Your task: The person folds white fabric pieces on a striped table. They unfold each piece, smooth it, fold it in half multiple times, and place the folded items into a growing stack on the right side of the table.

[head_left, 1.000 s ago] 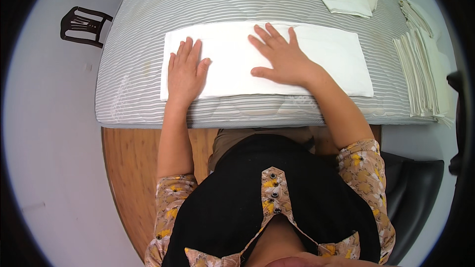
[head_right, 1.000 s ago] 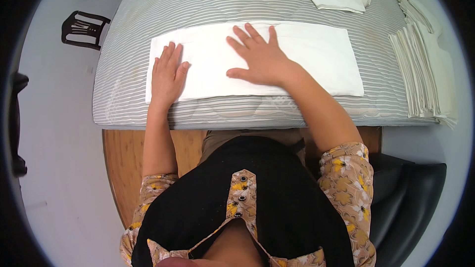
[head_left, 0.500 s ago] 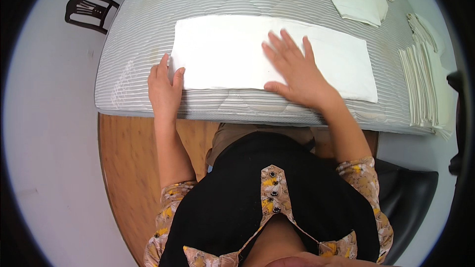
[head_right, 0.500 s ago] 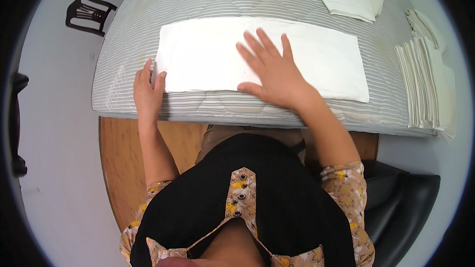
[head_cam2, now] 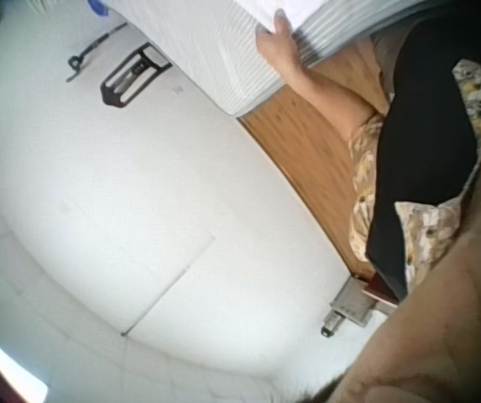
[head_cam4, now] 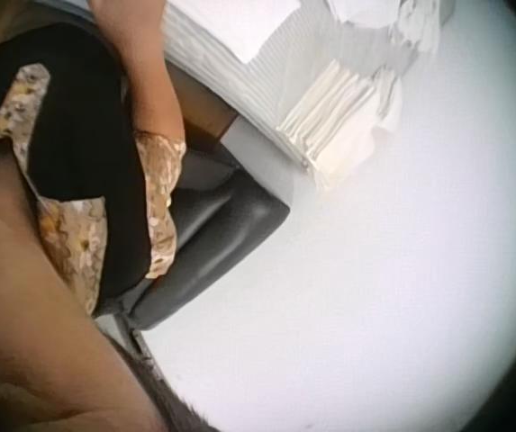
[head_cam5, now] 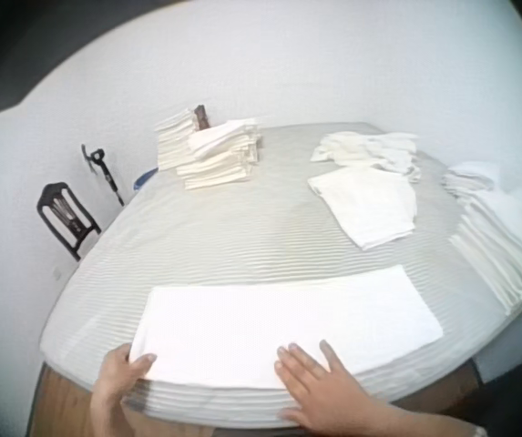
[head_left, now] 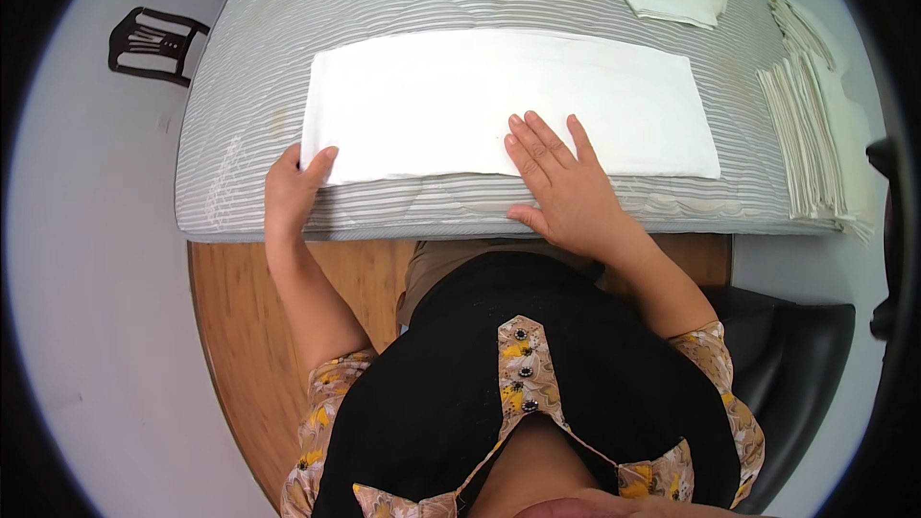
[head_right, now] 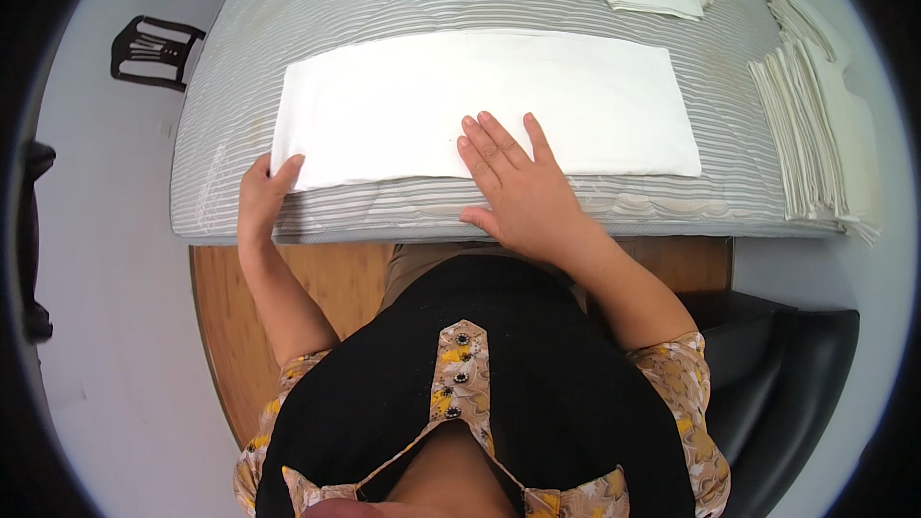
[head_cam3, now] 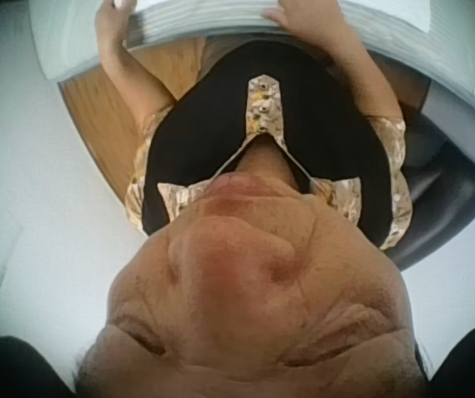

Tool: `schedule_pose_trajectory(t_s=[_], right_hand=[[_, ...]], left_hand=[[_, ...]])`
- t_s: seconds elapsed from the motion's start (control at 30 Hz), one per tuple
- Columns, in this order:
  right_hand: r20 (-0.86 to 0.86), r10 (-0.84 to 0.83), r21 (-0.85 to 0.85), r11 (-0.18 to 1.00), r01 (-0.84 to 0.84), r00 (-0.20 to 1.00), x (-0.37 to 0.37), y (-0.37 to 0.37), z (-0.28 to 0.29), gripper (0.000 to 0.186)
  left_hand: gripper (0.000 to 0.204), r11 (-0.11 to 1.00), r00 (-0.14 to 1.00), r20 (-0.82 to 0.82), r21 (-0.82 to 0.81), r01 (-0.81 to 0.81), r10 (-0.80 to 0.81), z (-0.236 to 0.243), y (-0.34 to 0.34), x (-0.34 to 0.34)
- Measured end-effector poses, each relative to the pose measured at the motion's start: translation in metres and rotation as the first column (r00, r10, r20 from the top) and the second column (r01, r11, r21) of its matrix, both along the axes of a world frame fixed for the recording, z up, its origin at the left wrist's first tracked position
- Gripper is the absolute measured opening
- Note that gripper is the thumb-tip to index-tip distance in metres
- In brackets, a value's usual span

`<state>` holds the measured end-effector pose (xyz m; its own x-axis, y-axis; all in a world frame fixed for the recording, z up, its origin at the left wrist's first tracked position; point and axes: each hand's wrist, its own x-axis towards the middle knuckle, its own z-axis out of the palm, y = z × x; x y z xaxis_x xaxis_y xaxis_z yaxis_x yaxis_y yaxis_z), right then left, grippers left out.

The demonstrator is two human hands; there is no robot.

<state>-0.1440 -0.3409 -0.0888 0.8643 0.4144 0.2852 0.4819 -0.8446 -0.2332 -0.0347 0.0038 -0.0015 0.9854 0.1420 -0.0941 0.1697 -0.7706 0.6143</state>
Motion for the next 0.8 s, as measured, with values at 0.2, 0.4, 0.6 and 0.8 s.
schedule_pose_trajectory(t_s=[0.2, 0.4, 0.6, 0.8], right_hand=[[0.036, -0.074, 0.118, 0.991, 0.07, 0.997, -0.016, 0.005, -0.007, 0.068], [0.104, -0.069, 0.24, 0.97, 0.043, 0.992, -0.024, 0.004, -0.009, 0.055], [-0.055, -0.024, 0.504, 0.862, 0.048, 0.998, -0.013, -0.003, 0.001, 0.047], [-0.047, -0.219, 0.335, 0.915, 0.222, 0.974, 0.08, -0.021, 0.001, 0.056]], left_hand=[[0.045, 0.759, 0.997, 0.071, -0.65, 0.048, -0.002, 0.018, -0.003, 0.021], [0.055, 0.533, 0.958, 0.23, -0.796, 0.287, -0.173, 0.06, -0.058, 0.052], [0.051, 0.272, 0.786, 0.396, -0.784, 0.558, -0.475, 0.091, -0.123, 0.059], [0.048, 0.02, 0.676, 0.503, -0.794, 0.607, -0.538, 0.103, -0.148, 0.044]])
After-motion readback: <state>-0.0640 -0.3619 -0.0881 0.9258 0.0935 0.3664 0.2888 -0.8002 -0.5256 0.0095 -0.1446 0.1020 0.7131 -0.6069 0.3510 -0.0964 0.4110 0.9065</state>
